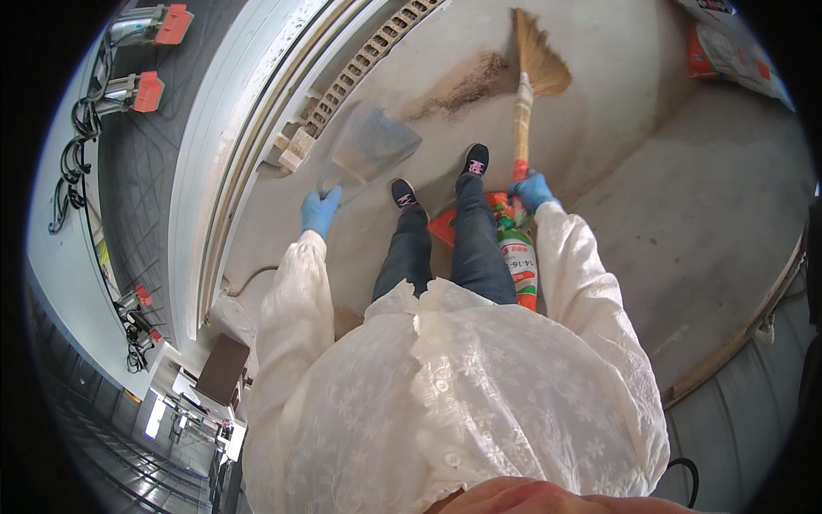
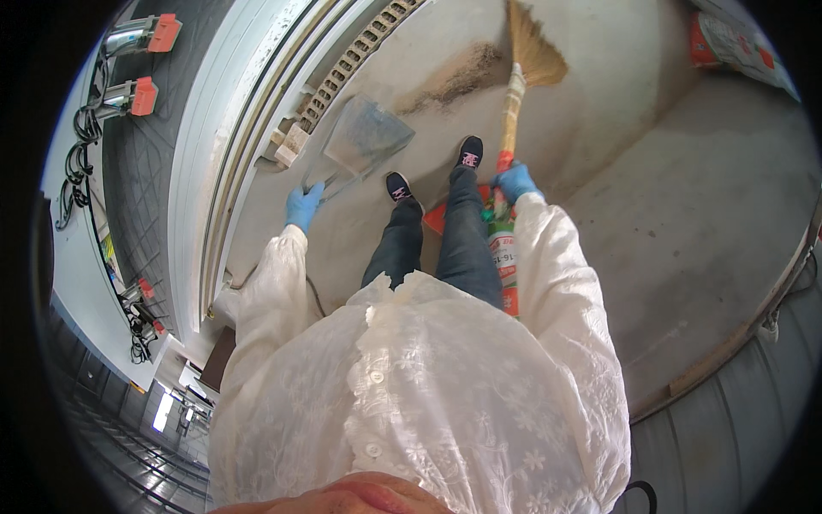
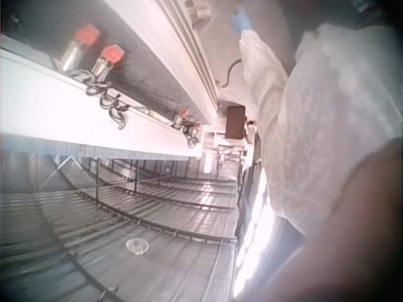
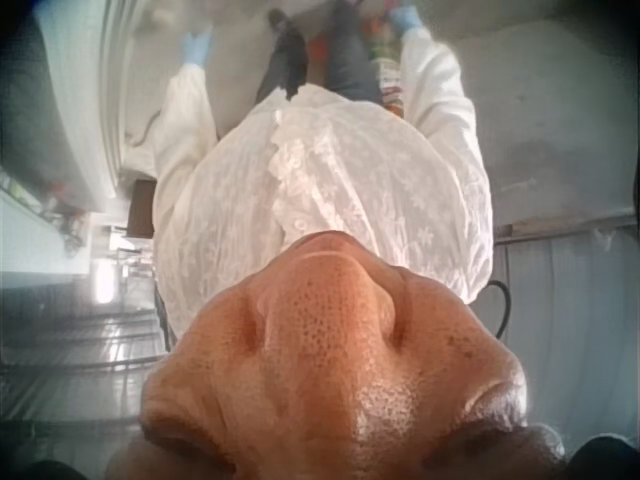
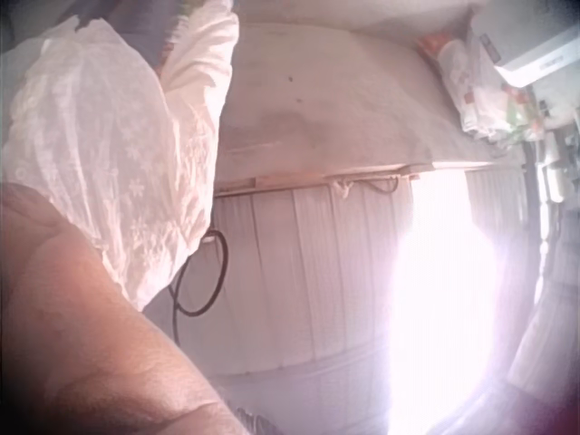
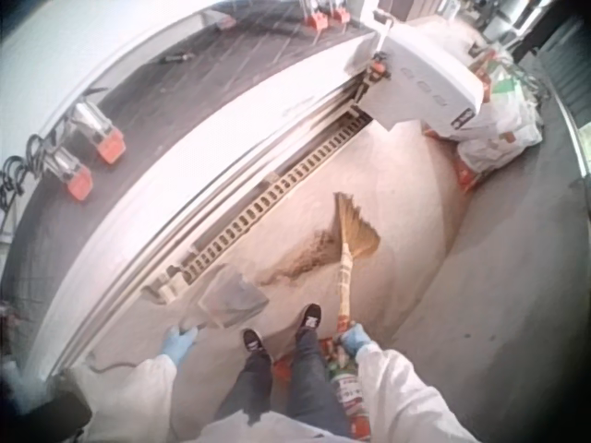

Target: The person sweeps wood shavings from the floor using a broom and dustpan, then pours the collected shavings into a large sack. The person repeats the sweeping and collecting process multiple times.

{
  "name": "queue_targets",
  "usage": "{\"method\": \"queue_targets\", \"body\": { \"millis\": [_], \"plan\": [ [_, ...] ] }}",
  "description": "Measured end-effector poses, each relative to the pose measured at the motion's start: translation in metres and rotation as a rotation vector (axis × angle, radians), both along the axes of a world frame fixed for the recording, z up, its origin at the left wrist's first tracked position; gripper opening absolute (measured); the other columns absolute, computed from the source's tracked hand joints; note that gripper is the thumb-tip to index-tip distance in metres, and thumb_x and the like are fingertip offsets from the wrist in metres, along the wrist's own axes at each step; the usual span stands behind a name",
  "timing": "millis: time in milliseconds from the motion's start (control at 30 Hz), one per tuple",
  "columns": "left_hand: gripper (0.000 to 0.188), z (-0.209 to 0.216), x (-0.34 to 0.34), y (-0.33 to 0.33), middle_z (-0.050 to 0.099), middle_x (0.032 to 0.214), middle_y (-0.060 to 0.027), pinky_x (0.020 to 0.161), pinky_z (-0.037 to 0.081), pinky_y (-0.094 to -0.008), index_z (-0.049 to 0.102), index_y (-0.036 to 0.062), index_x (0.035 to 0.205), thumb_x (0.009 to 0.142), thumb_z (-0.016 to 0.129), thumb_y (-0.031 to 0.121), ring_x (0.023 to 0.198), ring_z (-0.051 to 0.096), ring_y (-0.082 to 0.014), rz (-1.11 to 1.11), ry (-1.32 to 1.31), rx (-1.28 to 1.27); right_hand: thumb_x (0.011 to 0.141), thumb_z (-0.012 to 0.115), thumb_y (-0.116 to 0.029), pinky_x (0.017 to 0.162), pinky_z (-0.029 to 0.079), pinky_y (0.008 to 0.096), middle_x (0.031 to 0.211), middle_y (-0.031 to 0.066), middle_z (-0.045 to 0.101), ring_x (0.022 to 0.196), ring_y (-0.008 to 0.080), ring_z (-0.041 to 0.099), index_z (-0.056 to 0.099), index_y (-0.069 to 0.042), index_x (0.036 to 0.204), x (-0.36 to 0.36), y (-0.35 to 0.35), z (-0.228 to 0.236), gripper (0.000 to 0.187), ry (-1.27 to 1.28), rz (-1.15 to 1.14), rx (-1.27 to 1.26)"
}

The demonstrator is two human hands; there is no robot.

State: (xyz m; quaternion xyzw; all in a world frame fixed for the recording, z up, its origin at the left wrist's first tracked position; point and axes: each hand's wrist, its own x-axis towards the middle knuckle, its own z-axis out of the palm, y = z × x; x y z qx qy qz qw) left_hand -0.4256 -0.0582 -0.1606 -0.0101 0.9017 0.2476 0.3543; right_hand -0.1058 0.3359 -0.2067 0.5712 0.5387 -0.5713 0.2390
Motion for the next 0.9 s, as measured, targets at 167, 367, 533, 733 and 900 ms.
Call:
{"method": "queue_targets", "body": {
  "millis": [167,367,533,733,900],
  "plan": [
    [0.044,-0.007,-0.017,0.033,0.067,0.064,-0.0131,0.064,0.051,-0.0380,0.067,-0.0022,0.070,0.078,0.071,0.041,0.060,0.067,-0.0230,-0.121,-0.056,-0.084,0.061,0.075,-0.014,0.089,0.052,0.0396,0.110,0.0261,0.063,0.104,0.0335,0.064,0.048,0.007,0.127,0.018,-0.063,0.026,0.075,-0.024,0.218,-0.083],
    [0.046,-0.029,-0.019,0.047,0.068,0.065,-0.0136,0.065,0.052,-0.0386,0.067,-0.0020,0.069,0.077,0.073,0.043,0.062,0.067,-0.0239,-0.177,0.000,-0.070,0.067,0.071,-0.018,0.096,0.048,0.0414,0.117,0.0280,0.062,0.111,0.0406,0.061,0.050,0.002,0.129,0.021,-0.096,0.086,0.068,-0.167,0.670,-0.023],
    [0.049,-0.042,-0.028,0.039,0.071,0.075,-0.0130,0.065,0.052,-0.0386,0.068,-0.0030,0.078,0.073,0.079,0.044,0.065,0.067,-0.0220,-0.104,-0.138,0.085,0.068,0.070,-0.015,0.094,0.048,0.0389,0.122,0.0276,0.060,0.111,0.0384,0.061,0.038,0.003,0.143,0.007,-0.114,0.147,0.083,-0.099,0.504,-0.115],
    [0.052,-0.053,-0.034,0.021,0.069,0.074,-0.0105,0.060,0.052,-0.0349,0.065,-0.0015,0.088,0.074,0.079,0.046,0.064,0.065,-0.0188,-0.098,-0.239,0.053,0.070,0.069,-0.012,0.092,0.049,0.0367,0.119,0.0266,0.062,0.109,0.0355,0.061,0.038,0.004,0.144,0.056,-0.154,0.164,0.082,-0.054,0.101,0.021],
    [0.052,-0.057,-0.035,0.014,0.069,0.071,-0.0102,0.056,0.051,-0.0334,0.065,-0.0016,0.086,0.075,0.077,0.048,0.056,0.063,-0.0182,-0.154,-0.214,0.084,0.067,0.071,-0.007,0.066,0.053,0.0331,0.091,0.0154,0.066,0.075,0.0230,0.065,0.046,0.000,0.138,0.061,-0.168,0.114,0.076,0.036,0.021,0.159]
  ]
}}
